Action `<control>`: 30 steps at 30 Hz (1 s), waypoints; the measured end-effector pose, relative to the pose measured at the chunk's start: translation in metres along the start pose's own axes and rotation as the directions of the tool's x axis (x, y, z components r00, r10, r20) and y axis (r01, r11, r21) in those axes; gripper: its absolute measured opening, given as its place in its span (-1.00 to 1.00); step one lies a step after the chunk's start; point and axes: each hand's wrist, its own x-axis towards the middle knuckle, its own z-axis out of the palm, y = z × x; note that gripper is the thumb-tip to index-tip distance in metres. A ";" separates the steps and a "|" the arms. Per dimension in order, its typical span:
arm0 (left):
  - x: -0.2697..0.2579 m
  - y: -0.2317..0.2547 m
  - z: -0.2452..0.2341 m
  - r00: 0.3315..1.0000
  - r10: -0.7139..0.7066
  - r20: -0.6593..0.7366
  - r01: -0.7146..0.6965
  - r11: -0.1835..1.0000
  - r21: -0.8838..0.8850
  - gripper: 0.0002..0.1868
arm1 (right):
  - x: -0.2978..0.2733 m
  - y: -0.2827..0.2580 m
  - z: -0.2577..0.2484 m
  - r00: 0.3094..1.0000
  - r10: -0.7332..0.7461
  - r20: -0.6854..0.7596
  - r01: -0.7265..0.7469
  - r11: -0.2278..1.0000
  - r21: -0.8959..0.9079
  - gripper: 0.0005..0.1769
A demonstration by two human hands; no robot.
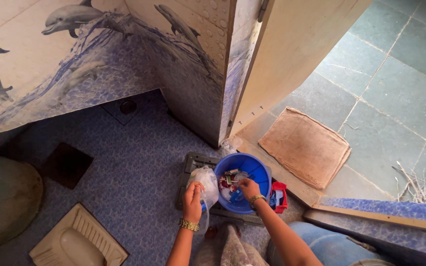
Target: The person stands in a bathroom and transfers various small items from a blue bucket into a clear plastic bag. They handle items such as a small box, a bottle, and a red cloth, placing them into the bag one by one.
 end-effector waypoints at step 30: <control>-0.005 0.007 -0.033 0.999 0.025 0.028 -0.024 0.999 -0.039 -0.68 | 0.043 0.038 0.044 0.988 0.066 0.142 -0.048 0.990 -0.130 -0.67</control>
